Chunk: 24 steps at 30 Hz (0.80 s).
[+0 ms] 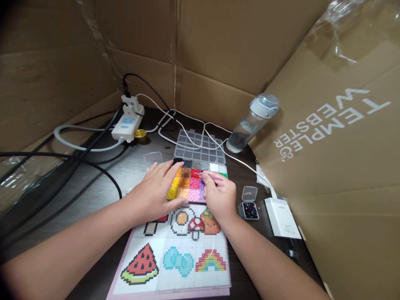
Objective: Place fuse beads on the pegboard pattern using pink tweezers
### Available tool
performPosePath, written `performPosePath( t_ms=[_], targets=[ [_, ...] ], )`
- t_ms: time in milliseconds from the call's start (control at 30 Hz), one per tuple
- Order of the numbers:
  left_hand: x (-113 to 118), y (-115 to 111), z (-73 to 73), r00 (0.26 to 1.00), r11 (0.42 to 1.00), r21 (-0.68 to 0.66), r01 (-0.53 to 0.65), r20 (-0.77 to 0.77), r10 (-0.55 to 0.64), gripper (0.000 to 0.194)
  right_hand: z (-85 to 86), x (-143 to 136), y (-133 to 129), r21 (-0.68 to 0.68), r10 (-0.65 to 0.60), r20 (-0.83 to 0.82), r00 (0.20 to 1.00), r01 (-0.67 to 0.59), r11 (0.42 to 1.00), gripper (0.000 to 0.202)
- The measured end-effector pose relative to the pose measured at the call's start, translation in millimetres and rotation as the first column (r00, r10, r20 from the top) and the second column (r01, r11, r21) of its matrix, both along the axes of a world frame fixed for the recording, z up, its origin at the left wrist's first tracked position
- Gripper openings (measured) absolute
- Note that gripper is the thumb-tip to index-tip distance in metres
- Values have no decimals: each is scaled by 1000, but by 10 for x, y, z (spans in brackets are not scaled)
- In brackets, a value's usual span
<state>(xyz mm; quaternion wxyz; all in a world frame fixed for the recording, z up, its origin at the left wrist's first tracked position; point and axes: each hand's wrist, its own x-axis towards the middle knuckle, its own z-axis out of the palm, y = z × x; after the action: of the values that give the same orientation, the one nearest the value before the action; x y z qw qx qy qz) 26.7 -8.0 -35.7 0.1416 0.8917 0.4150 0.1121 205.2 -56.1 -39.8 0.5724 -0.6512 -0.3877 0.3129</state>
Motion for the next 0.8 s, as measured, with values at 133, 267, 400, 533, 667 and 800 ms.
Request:
performPosePath(
  t_ms=[133, 267, 400, 533, 667, 800],
  targets=[
    [9, 6, 0, 1000, 1000, 5, 2, -4, -2, 94, 6, 30, -26, 61, -1, 1, 1000, 1, 998, 31],
    [15, 8, -10, 1000, 1000, 7, 3, -14, -2, 94, 73, 93, -133, 160, -38, 11, 999, 36, 986, 26],
    [11, 13, -6, 1000, 1000, 13, 14, -9, -14, 94, 180, 174, -370, 224, -87, 50, 995, 74, 972, 22],
    [22, 17, 13, 1000, 1000, 11, 19, 4, -19, 93, 196, 237, -735, 188, -62, 49, 997, 52, 981, 17],
    [33, 16, 22, 1000, 1000, 7, 16, 3, -16, 93, 65, 255, -1118, 122, -50, 76, 996, 40, 992, 15],
    [43, 17, 13, 1000, 1000, 10, 18, -3, -18, 95, -98, 229, -1341, 66, -46, 100, 994, 40, 997, 16]
  ],
)
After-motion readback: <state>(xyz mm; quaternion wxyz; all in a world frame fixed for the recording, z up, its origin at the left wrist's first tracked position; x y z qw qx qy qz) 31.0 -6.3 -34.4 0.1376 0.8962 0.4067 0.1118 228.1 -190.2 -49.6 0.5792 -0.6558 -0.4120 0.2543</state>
